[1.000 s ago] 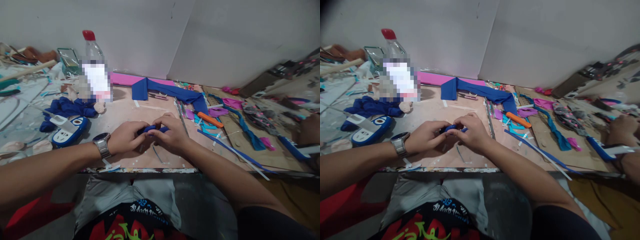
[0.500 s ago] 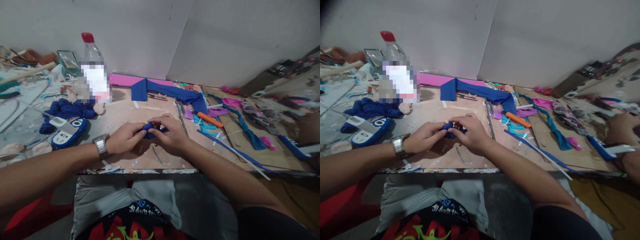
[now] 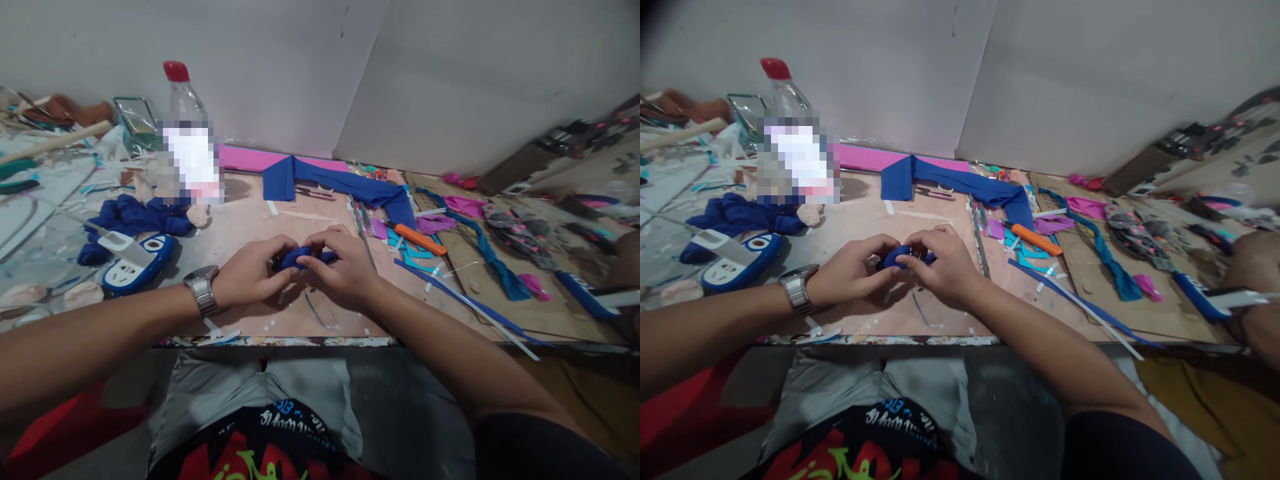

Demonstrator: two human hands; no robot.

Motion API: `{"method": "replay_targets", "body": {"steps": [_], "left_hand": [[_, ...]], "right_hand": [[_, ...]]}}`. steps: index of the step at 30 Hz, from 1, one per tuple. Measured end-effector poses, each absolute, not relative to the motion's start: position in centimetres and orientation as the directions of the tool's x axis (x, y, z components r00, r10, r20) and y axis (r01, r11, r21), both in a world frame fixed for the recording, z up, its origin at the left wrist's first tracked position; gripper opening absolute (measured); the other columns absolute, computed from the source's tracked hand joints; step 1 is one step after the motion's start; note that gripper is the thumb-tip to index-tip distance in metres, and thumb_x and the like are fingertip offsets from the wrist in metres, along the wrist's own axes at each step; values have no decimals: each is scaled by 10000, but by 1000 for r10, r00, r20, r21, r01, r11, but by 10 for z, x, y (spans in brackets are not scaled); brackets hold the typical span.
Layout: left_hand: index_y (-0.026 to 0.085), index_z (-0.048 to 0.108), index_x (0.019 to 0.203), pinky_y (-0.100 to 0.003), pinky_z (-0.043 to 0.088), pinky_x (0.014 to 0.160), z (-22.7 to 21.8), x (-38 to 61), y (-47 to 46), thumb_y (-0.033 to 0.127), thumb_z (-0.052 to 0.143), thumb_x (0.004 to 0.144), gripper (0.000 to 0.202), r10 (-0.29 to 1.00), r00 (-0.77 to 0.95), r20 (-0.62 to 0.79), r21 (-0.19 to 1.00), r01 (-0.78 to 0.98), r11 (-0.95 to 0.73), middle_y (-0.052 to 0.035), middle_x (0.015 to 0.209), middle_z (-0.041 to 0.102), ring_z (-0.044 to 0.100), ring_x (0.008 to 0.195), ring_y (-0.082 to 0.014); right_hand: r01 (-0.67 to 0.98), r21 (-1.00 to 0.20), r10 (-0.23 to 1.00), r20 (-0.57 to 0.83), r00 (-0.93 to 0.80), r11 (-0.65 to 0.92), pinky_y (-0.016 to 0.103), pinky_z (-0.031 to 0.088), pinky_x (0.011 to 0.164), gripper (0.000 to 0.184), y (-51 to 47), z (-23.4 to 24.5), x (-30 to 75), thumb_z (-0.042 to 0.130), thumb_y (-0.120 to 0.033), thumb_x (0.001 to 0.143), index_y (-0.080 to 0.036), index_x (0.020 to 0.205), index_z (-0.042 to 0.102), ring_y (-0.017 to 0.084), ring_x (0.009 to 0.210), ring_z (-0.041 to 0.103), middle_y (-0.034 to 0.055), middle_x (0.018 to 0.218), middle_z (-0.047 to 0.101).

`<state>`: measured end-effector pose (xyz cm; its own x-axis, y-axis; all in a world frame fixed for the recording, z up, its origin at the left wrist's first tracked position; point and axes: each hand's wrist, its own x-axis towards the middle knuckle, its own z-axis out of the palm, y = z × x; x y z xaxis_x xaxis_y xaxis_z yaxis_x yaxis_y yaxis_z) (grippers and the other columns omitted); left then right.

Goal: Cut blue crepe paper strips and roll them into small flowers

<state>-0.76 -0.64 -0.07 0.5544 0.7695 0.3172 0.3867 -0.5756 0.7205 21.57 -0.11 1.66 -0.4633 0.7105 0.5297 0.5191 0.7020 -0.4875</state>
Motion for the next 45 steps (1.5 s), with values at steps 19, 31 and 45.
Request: {"method": "replay_targets", "body": {"steps": [19,31,45], "left_hand": [[178,617,1073,-329,492,813,0,-6,-5,194,475,944,192,742,621,254,856,214,-472,-44,1013,680,617,875,-175],[154,651,1022,-329,487,827,1,-4,-3,351,513,985,242,809,529,256,897,181,-402,-63,975,665,611,897,-187],[166,652,978,-306,513,794,-3,-2,-2,319,542,970,188,804,570,171,950,120,-287,-44,941,681,623,846,-156]], "right_hand": [[467,-494,679,537,-500,734,382,448,886,270,-2,15,215,696,-439,947,-215,1098,712,188,821,649,35,958,772],[489,-498,696,556,-453,716,373,473,843,336,0,14,215,724,-540,897,-206,925,711,196,784,647,36,838,747],[402,-519,654,552,-517,755,394,444,919,328,2,13,216,697,-557,912,-236,956,746,180,769,689,14,866,789]]}}
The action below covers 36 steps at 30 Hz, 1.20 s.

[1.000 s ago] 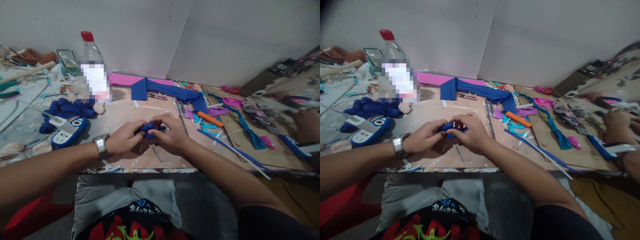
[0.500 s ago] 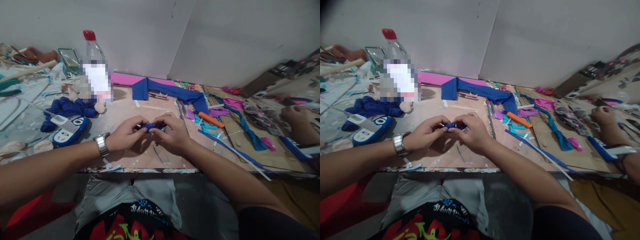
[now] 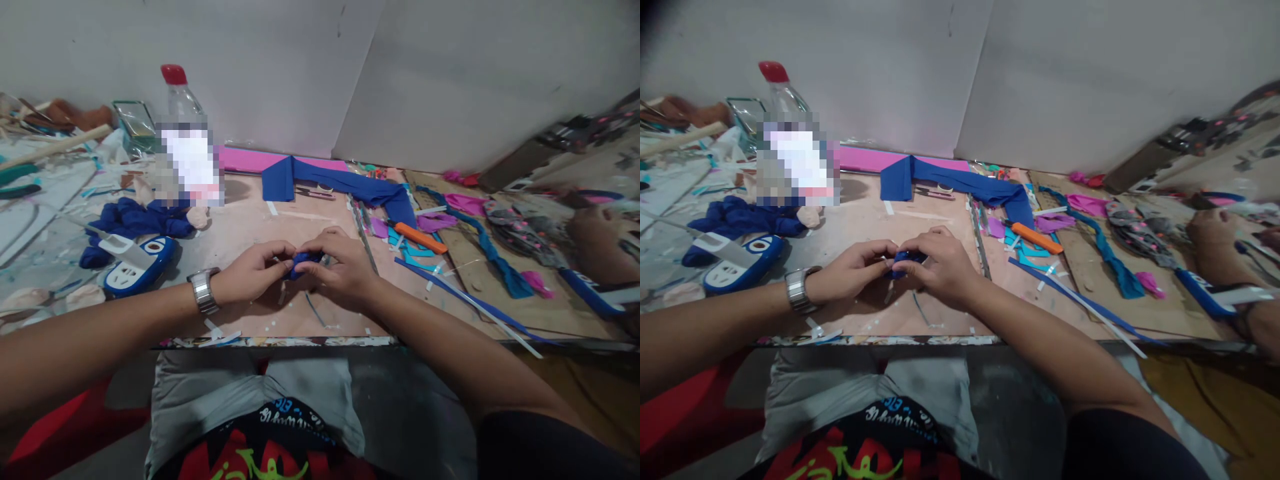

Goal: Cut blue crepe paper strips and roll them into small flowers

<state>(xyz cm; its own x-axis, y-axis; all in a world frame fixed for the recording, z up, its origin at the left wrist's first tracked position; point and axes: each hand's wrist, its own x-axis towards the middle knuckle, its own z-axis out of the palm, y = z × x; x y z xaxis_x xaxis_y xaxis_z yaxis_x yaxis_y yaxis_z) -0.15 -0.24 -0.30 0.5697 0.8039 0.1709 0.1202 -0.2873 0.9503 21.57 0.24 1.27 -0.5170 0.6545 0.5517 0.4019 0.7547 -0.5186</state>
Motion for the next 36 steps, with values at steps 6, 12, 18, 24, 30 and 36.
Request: {"method": "replay_targets", "body": {"steps": [6,12,18,24,30,36], "left_hand": [[156,670,1040,-318,511,823,-1,-5,-5,312,683,893,214,797,515,314,832,255,-493,-74,1006,706,645,893,-179],[156,689,1028,-304,502,789,0,-4,-7,339,667,915,216,794,536,286,835,268,-482,-59,969,722,643,850,-166],[146,673,990,-272,503,714,-2,-2,-5,400,670,918,264,827,511,235,910,185,-372,-42,899,695,614,773,-141],[147,679,973,-297,508,769,-3,0,-3,332,654,919,194,839,511,184,972,34,-233,-46,914,701,630,811,-152],[153,680,934,-298,490,740,1,-1,-4,329,571,954,207,821,548,161,975,43,-220,-31,852,676,596,771,-148],[163,669,885,-296,499,723,1,-3,-3,330,521,972,239,802,576,160,959,102,-264,-24,821,670,583,746,-144]], "right_hand": [[460,-514,690,556,-464,724,381,453,870,414,2,14,216,687,-620,889,-208,886,734,191,765,665,34,815,768],[473,-533,713,541,-447,701,384,468,853,464,1,14,215,703,-672,842,-210,858,735,199,765,656,36,793,759],[450,-528,694,528,-489,720,406,479,906,390,0,14,216,682,-590,910,-233,1048,753,214,883,689,47,974,797],[454,-521,691,542,-478,723,415,488,928,303,-2,13,218,627,-453,985,-235,1171,727,212,934,683,57,1084,790],[471,-557,729,503,-465,685,402,499,901,320,-5,16,216,666,-457,960,-224,1171,726,212,900,678,60,1008,784],[448,-539,699,500,-511,713,406,495,900,327,-3,15,216,636,-505,967,-234,1122,733,219,929,682,57,1052,786]]}}
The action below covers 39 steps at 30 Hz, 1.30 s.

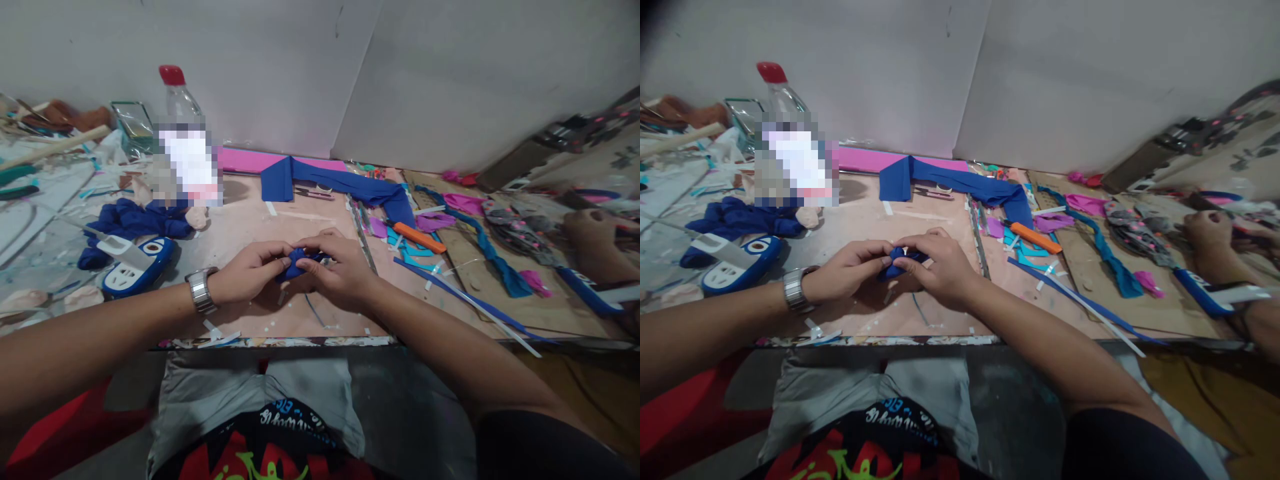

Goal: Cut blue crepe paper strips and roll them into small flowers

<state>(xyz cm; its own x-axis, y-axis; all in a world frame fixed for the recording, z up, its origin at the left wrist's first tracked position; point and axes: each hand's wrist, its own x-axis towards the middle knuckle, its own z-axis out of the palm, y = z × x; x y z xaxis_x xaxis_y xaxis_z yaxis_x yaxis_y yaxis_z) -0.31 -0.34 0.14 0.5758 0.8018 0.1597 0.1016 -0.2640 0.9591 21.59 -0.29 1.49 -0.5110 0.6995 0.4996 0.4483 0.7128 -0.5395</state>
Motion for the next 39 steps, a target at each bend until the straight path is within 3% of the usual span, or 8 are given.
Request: {"method": "replay_targets", "body": {"steps": [7,12,16,22,28,34,39], "left_hand": [[163,671,1140,-313,520,806,2,-4,-6,370,653,922,301,815,533,226,893,222,-392,-72,1061,731,661,912,-187],[154,681,1091,-306,512,788,-1,-4,-6,369,600,962,264,815,540,209,900,219,-376,-61,1003,728,651,873,-175],[149,667,1076,-317,514,820,-3,-3,-4,347,547,993,246,820,536,200,936,141,-321,-64,1014,706,635,901,-175],[150,676,1080,-319,500,833,-3,-5,-4,333,496,1011,266,784,594,182,943,120,-310,-56,1013,704,625,903,-176],[162,674,1084,-360,499,894,-4,-6,-3,328,439,1017,296,759,638,132,949,140,-282,-71,1070,712,643,961,-203],[172,581,1226,-338,493,831,-4,-5,-4,395,640,926,379,787,582,207,876,247,-414,-79,1116,686,629,949,-208],[159,626,1030,-315,444,767,-1,-5,-5,284,527,965,172,760,608,232,824,292,-485,-35,919,671,590,824,-178]], "right_hand": [[499,-533,730,524,-440,683,379,499,851,302,-1,13,216,698,-500,929,-222,1040,737,210,852,659,44,896,758],[505,-545,743,504,-440,669,383,503,844,375,-1,13,216,708,-539,909,-222,1107,737,221,857,667,49,881,749],[512,-546,749,492,-444,663,371,502,853,342,-3,14,216,686,-441,950,-221,1210,712,212,875,669,52,921,753],[494,-534,727,491,-479,686,361,492,859,319,-3,12,216,691,-383,954,-196,1212,709,203,877,659,53,934,757],[474,-525,707,493,-507,707,361,488,845,217,-4,13,215,693,-360,949,-206,1098,721,195,843,646,43,918,751],[521,-523,736,523,-430,675,351,479,793,200,-4,14,216,723,-393,915,-205,981,701,198,800,623,34,853,717],[524,-524,739,528,-419,672,345,469,791,216,-4,15,215,726,-412,908,-201,919,682,193,786,614,27,815,698]]}}
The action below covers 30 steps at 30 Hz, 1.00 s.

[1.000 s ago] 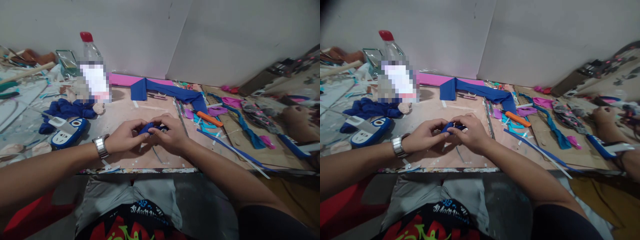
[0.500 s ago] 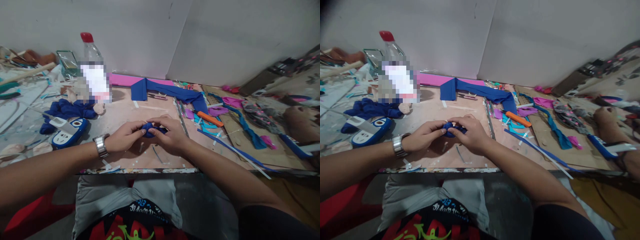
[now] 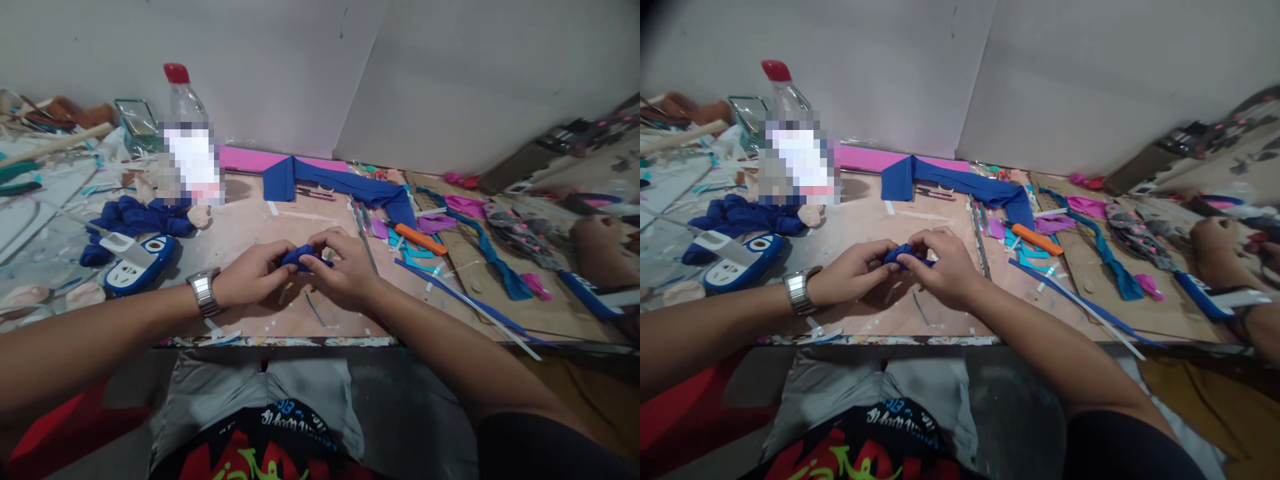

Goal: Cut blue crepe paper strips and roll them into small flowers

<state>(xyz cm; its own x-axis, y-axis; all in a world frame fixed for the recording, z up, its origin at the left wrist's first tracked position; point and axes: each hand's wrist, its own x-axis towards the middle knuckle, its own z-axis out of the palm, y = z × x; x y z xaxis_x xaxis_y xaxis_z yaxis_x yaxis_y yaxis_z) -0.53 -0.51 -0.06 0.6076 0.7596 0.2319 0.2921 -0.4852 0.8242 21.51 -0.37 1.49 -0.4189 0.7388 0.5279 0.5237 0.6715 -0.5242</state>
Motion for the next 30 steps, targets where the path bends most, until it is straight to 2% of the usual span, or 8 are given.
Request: {"method": "replay_targets", "body": {"steps": [5,8,11,14,18,22,26,30], "left_hand": [[156,618,956,-305,447,762,1,-6,-5,209,461,952,166,739,639,213,855,244,-457,-24,875,637,574,795,-164],[161,637,986,-318,472,822,-2,-6,-5,203,440,953,204,734,652,189,898,188,-398,-36,942,654,599,857,-173],[166,647,996,-335,491,843,-5,-5,-5,243,429,973,232,740,660,130,947,138,-289,-46,963,662,610,871,-180],[168,642,1038,-340,505,832,-5,-4,-6,336,476,988,241,757,647,98,968,114,-223,-56,998,668,619,889,-186],[153,625,1098,-321,509,770,-1,-2,-6,469,630,922,362,782,610,127,936,188,-299,-61,990,673,625,868,-188],[144,648,1016,-285,471,660,1,-2,-6,460,656,905,335,796,585,153,881,284,-378,-41,877,666,597,750,-160],[161,661,1098,-290,492,719,0,-4,-7,376,676,898,293,783,560,271,817,296,-495,-58,1004,705,635,824,-166],[167,685,1071,-293,498,776,-1,-4,-7,363,634,939,241,778,556,293,819,273,-504,-54,989,722,656,863,-173]], "right_hand": [[508,-535,737,519,-432,675,348,457,787,388,-1,14,215,676,-587,913,-202,868,682,185,752,617,24,781,699],[481,-550,730,500,-466,683,354,464,800,483,1,13,216,614,-678,910,-206,951,709,190,772,640,32,819,729],[448,-546,704,492,-513,708,362,467,837,484,0,14,216,572,-653,951,-215,1095,717,192,828,665,49,958,773],[439,-533,689,511,-514,723,370,461,852,455,0,15,215,573,-627,963,-210,1049,734,188,818,665,49,963,784],[458,-531,701,540,-466,713,377,455,842,470,2,15,215,624,-659,915,-203,928,740,184,749,648,37,847,777],[461,-533,705,539,-461,710,378,438,840,480,3,14,216,662,-679,874,-204,843,725,175,708,626,22,772,756],[459,-535,705,549,-449,709,368,429,841,473,2,11,216,724,-673,823,-202,793,702,170,692,606,5,715,719],[454,-537,703,552,-449,711,365,434,842,485,2,12,215,719,-687,811,-201,820,717,180,717,614,14,735,723]]}}
